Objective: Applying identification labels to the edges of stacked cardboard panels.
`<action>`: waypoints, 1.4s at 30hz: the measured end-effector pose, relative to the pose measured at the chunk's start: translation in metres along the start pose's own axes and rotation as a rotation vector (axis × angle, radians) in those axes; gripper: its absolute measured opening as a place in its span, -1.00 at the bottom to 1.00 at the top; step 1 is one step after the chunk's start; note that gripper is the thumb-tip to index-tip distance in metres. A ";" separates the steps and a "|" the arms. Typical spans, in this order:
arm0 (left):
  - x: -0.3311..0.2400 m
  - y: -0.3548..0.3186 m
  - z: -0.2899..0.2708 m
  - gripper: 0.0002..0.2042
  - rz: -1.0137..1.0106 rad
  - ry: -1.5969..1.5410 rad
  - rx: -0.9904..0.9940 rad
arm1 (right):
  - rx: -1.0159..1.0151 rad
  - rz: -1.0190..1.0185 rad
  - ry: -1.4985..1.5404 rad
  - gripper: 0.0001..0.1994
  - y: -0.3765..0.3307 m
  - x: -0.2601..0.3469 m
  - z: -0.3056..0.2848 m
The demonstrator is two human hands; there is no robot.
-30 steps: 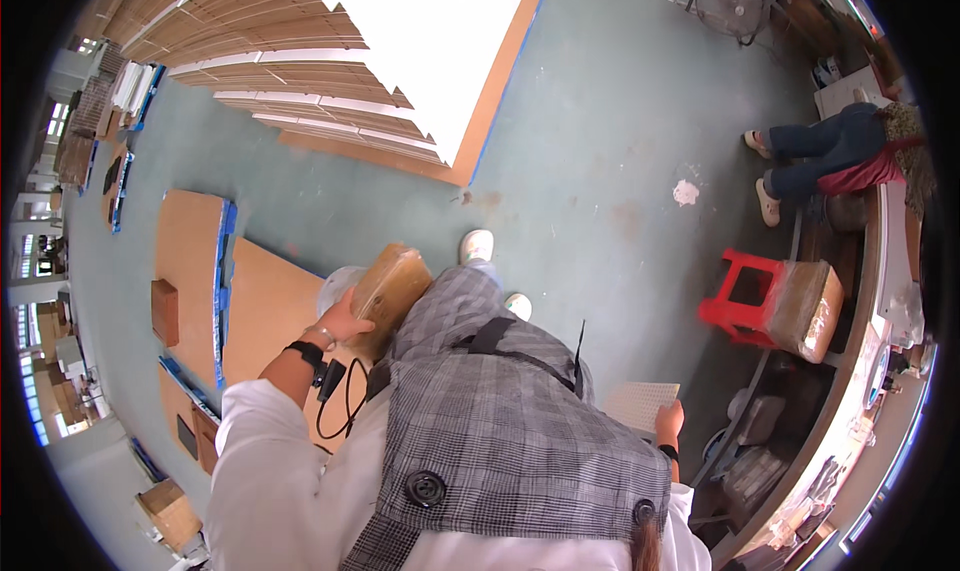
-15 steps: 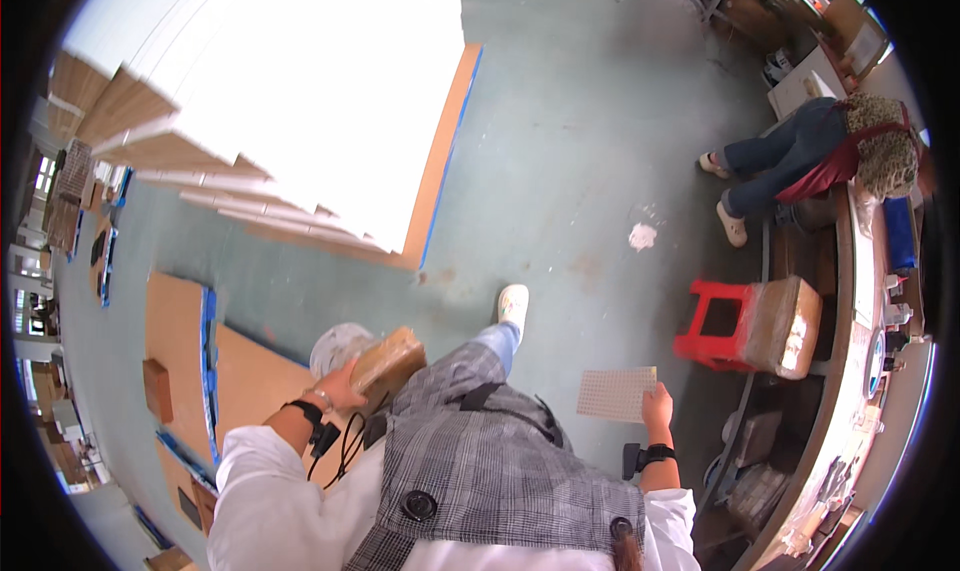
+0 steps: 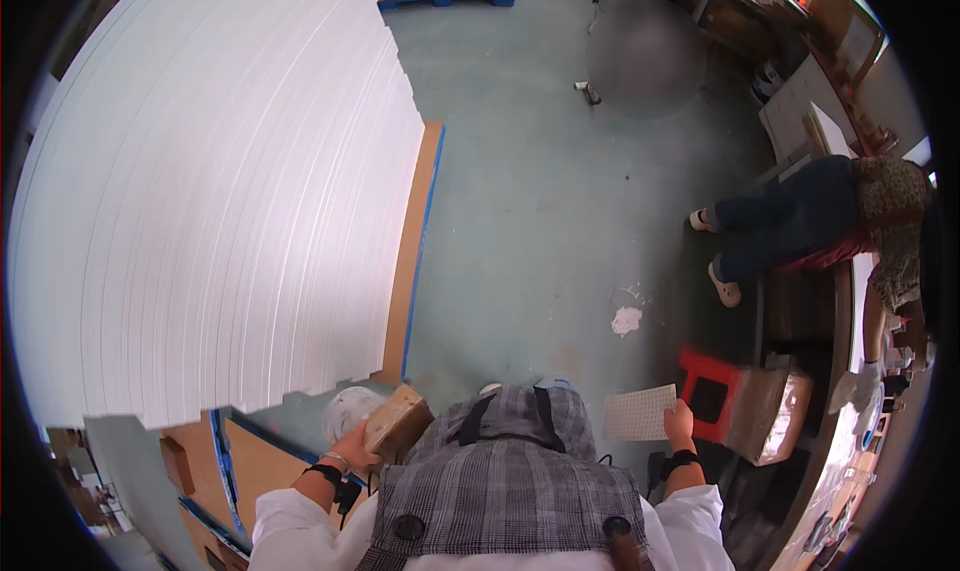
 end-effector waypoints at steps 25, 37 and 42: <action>-0.301 0.325 -0.367 0.07 -0.104 -0.370 -0.095 | -0.038 -0.541 -0.300 -0.78 0.733 0.575 -0.450; -0.482 0.327 -0.586 -0.04 -0.442 -0.796 -0.237 | 0.141 -0.659 -0.620 -0.64 1.033 0.835 -0.525; -0.546 0.351 -0.657 0.01 -0.518 -0.956 -0.270 | 0.069 -1.104 -0.595 -0.73 1.096 1.133 -0.519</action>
Point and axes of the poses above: each hand's wrist, its own y-axis towards the middle knuckle, its own z-axis out of the palm, x = y × z, the point moved 1 cm from there along y, towards the middle knuckle, and after that the axes turned 13 degrees about x, right-handed, at the moved point
